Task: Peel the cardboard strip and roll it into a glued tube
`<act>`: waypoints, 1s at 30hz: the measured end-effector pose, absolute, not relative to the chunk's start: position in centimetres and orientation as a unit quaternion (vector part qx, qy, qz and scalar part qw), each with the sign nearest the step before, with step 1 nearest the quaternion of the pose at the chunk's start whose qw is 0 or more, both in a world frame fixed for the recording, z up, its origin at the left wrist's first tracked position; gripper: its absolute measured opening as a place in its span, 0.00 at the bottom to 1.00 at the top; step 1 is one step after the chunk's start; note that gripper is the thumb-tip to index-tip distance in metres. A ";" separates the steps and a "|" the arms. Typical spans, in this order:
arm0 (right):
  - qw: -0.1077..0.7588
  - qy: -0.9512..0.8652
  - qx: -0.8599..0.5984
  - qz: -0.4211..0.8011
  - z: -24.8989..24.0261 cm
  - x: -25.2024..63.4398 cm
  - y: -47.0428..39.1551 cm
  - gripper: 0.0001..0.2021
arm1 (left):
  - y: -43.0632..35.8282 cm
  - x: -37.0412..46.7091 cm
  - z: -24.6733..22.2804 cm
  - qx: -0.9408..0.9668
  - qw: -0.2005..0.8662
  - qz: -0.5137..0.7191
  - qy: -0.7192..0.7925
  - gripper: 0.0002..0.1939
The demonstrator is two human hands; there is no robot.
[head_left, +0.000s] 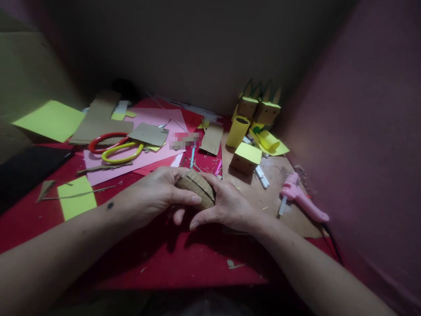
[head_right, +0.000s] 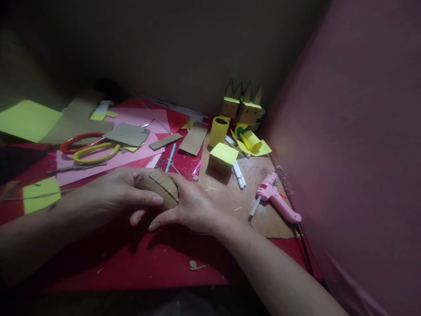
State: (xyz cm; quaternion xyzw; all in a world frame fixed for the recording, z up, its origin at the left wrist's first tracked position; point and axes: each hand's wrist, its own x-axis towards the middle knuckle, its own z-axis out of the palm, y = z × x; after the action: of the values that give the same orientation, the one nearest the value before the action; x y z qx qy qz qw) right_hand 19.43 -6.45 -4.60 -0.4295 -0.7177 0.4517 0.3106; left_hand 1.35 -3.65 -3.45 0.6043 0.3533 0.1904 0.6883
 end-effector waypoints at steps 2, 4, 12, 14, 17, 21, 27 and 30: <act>0.303 -0.723 -0.440 0.438 -4.6 19.4 -6.5 0.37 | -3.7 1.2 -3.3 0.604 0.691 0.194 0.348 0.04; 0.296 -0.723 -0.446 0.437 -4.6 19.3 -6.4 0.37 | -3.8 1.1 -3.0 0.603 0.691 0.193 0.348 0.04; 0.254 -0.781 -0.470 0.323 -4.5 19.0 -7.0 0.41 | -4.0 2.0 -2.4 0.608 0.660 0.213 0.386 0.04; 0.244 -0.793 -0.492 0.264 -4.7 18.9 -7.3 0.42 | -4.1 1.9 -2.3 0.620 0.651 0.207 0.386 0.06; 0.266 -0.770 -0.496 0.300 -4.6 18.8 -7.4 0.32 | -4.2 1.5 -2.1 0.647 0.597 0.247 0.406 0.08; 0.282 -0.701 -0.505 0.417 -2.9 19.0 -7.0 0.27 | -4.0 0.8 -1.5 0.651 0.515 0.379 0.408 0.10; 0.262 -0.662 -0.505 0.488 -2.0 19.1 -6.9 0.20 | -3.4 0.5 -1.8 0.661 0.552 0.345 0.373 0.10; 0.296 -0.641 -0.454 0.544 -2.9 19.3 -6.8 0.21 | -3.5 0.7 -1.9 0.651 0.558 0.359 0.368 0.09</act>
State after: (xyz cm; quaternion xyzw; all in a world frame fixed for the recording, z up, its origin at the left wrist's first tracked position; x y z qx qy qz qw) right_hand 19.27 -6.84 -2.95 -0.4537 -0.6411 0.5435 0.2962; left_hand 0.68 -3.54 -1.91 0.6509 0.3684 0.3588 0.5584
